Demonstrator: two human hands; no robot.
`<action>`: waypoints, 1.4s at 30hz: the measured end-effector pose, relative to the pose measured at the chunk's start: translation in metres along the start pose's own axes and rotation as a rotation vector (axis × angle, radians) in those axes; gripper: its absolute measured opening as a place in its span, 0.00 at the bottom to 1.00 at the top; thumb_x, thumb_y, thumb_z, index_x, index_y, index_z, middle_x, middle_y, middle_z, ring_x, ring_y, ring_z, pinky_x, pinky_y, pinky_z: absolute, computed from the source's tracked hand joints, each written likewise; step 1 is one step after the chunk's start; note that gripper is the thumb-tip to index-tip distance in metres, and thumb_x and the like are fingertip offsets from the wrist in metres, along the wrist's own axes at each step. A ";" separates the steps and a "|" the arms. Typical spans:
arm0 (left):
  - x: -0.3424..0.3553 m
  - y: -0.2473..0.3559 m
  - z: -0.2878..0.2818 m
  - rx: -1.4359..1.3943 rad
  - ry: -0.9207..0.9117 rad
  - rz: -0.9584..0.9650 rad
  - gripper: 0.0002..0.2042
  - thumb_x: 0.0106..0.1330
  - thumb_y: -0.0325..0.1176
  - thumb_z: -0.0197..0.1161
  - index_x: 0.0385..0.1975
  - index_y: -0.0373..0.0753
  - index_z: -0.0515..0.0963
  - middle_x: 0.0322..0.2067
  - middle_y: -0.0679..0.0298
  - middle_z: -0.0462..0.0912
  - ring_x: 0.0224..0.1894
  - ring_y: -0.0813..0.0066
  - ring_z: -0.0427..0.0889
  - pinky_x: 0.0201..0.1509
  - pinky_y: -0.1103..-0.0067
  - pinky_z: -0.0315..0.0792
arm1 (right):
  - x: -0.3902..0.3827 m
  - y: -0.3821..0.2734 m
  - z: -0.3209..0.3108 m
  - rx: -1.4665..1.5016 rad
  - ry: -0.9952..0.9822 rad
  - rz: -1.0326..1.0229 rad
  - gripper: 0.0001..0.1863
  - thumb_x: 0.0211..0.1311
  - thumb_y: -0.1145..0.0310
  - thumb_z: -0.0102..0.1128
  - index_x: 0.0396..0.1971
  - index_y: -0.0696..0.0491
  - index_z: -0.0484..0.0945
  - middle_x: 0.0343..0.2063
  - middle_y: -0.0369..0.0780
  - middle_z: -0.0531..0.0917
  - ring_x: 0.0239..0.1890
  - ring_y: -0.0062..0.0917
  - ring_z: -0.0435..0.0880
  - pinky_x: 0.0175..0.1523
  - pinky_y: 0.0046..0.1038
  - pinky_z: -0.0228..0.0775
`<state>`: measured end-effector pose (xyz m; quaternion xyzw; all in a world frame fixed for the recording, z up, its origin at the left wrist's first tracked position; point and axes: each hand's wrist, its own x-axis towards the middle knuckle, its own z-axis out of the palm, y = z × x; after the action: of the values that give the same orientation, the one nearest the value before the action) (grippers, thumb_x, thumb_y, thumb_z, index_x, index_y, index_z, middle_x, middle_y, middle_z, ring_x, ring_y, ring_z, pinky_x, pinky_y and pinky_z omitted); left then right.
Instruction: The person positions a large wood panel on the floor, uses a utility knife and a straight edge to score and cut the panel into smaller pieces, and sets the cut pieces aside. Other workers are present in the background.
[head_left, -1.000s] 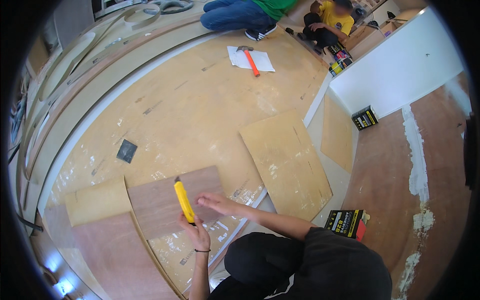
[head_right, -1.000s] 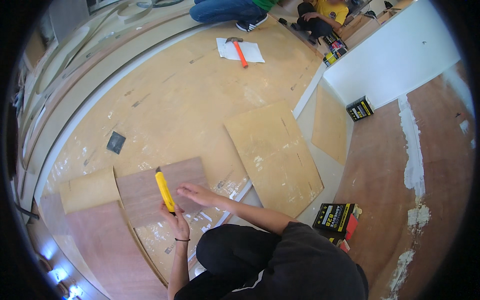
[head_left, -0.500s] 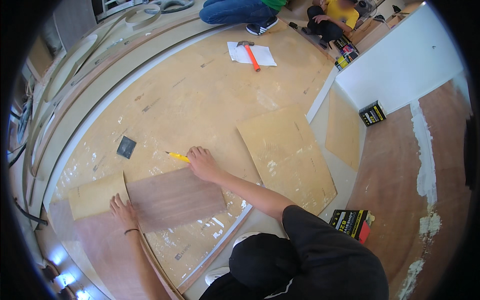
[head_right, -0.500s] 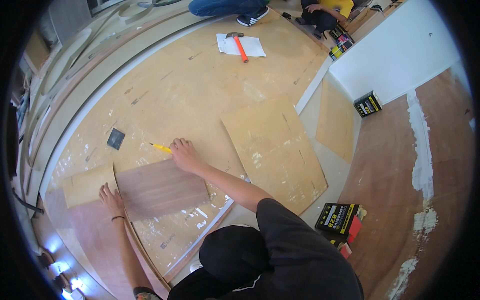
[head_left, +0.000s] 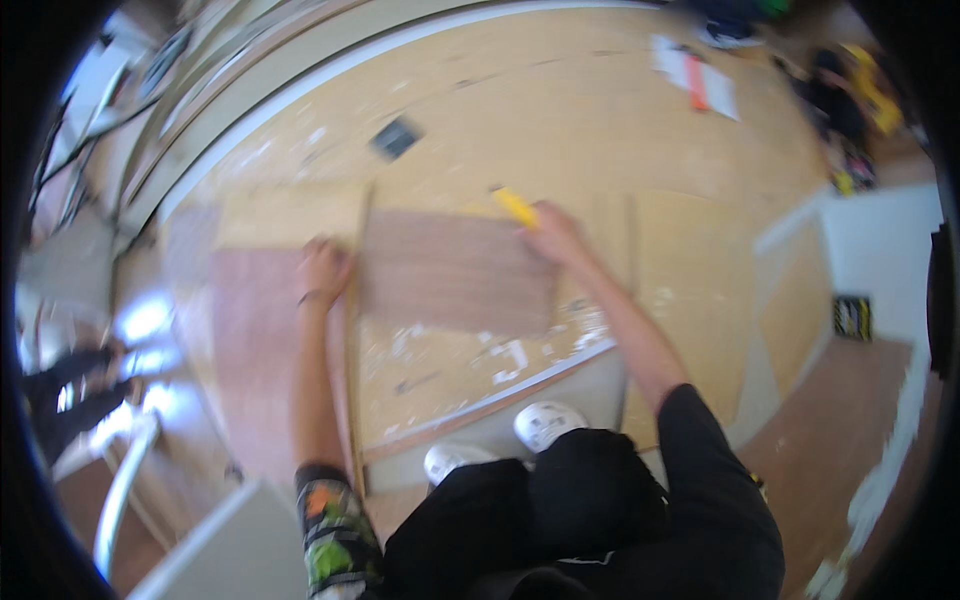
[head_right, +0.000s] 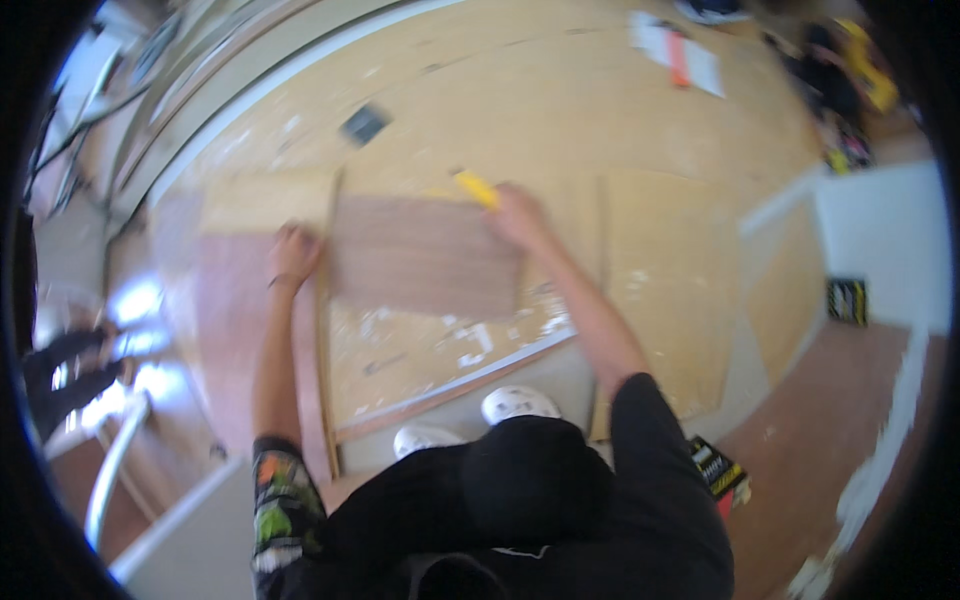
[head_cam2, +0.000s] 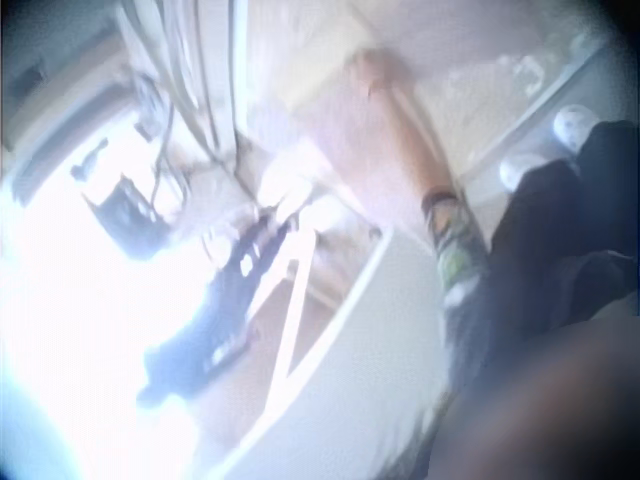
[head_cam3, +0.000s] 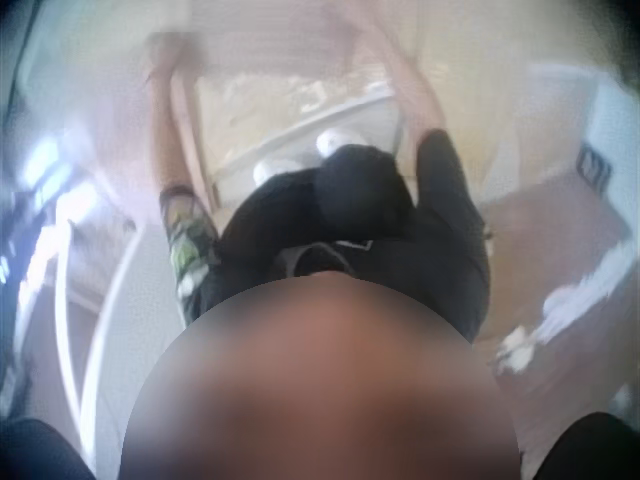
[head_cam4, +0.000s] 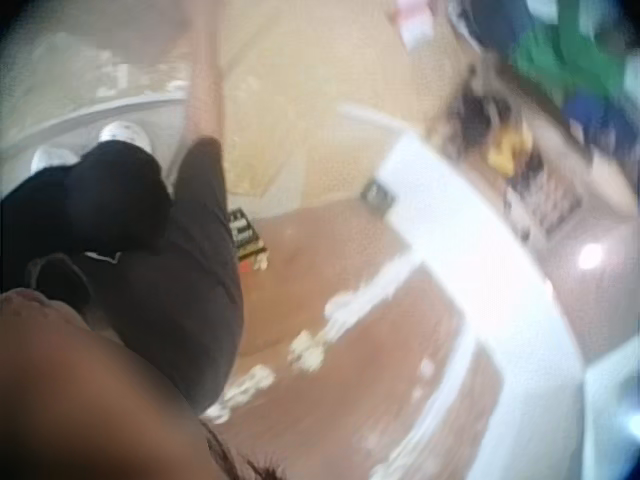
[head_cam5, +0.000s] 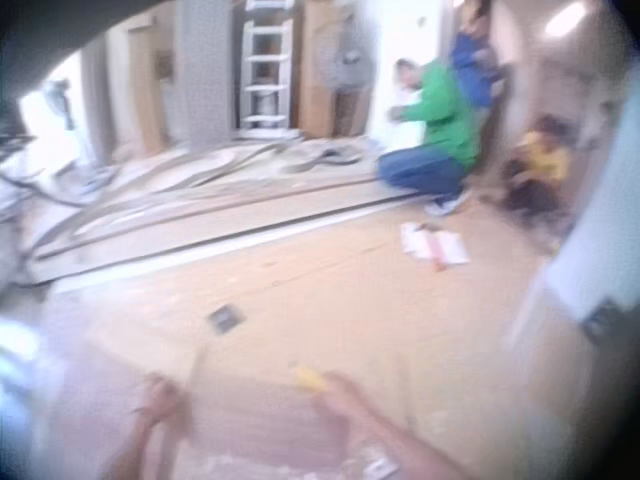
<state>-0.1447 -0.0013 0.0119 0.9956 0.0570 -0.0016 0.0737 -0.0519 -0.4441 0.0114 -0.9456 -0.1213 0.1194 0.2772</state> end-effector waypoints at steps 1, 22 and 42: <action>0.001 0.000 0.001 -0.033 -0.064 -0.032 0.18 0.61 0.49 0.63 0.40 0.41 0.77 0.49 0.54 0.76 0.54 0.51 0.75 0.53 0.60 0.75 | 0.001 0.000 -0.004 -0.112 -0.037 -0.078 0.20 0.54 0.57 0.69 0.40 0.56 0.79 0.40 0.47 0.81 0.45 0.43 0.80 0.50 0.42 0.73; -0.068 0.091 0.014 -0.148 0.586 -0.319 0.23 0.60 0.40 0.65 0.53 0.37 0.71 0.46 0.48 0.74 0.53 0.55 0.73 0.54 0.64 0.69 | -0.027 -0.032 0.001 -0.212 -0.046 -0.112 0.41 0.43 0.50 0.76 0.54 0.58 0.73 0.55 0.41 0.74 0.59 0.35 0.71 0.62 0.38 0.63; -0.137 0.174 0.047 -1.602 0.150 -1.066 0.38 0.61 0.29 0.60 0.70 0.30 0.50 0.53 0.55 0.62 0.49 0.66 0.74 0.47 0.71 0.80 | -0.034 -0.014 0.009 -0.083 0.060 -0.235 0.28 0.51 0.60 0.73 0.50 0.57 0.75 0.49 0.44 0.77 0.53 0.40 0.74 0.60 0.39 0.65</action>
<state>-0.2605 -0.1947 -0.0071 0.4909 0.4902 0.0680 0.7170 -0.0886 -0.4383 0.0165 -0.9387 -0.2277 0.0528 0.2533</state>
